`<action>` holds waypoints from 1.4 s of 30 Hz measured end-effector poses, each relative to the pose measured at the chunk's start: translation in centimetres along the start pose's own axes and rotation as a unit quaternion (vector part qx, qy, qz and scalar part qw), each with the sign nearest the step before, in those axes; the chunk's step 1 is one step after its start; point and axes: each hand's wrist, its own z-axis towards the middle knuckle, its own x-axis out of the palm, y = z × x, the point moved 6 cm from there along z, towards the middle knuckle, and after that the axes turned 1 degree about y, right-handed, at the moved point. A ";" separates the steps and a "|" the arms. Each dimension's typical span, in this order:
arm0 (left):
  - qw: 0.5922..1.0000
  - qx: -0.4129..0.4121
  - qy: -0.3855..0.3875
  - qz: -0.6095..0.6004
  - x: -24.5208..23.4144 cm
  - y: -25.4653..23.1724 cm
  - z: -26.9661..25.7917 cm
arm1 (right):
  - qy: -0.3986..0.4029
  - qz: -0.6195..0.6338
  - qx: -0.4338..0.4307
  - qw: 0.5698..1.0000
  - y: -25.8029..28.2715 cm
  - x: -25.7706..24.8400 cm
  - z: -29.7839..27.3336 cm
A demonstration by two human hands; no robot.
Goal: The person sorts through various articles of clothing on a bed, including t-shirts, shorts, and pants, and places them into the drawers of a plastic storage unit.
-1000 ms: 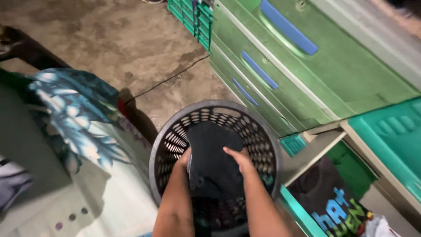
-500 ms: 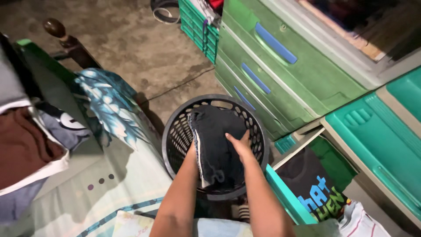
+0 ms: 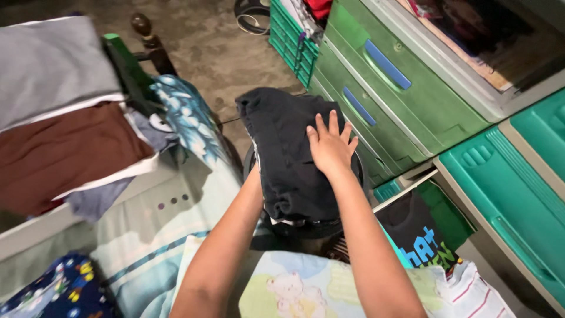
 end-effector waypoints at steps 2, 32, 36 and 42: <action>1.000 0.011 0.007 0.008 1.5 -2.5 -1.8 | -0.014 0.005 -0.025 1.000 2.5 -2.2 -1.9; 0.414 -0.154 -0.123 0.889 -2.7 -19.5 -31.6 | 0.265 0.633 0.107 0.719 28.6 31.0 -22.4; 0.390 -0.044 -0.116 0.912 -4.8 -19.2 -32.0 | 0.251 0.623 0.105 0.733 29.4 32.6 -21.4; 0.447 -0.134 -0.128 0.875 -13.6 -19.7 -30.6 | 0.218 0.586 0.088 0.776 29.5 33.7 -21.2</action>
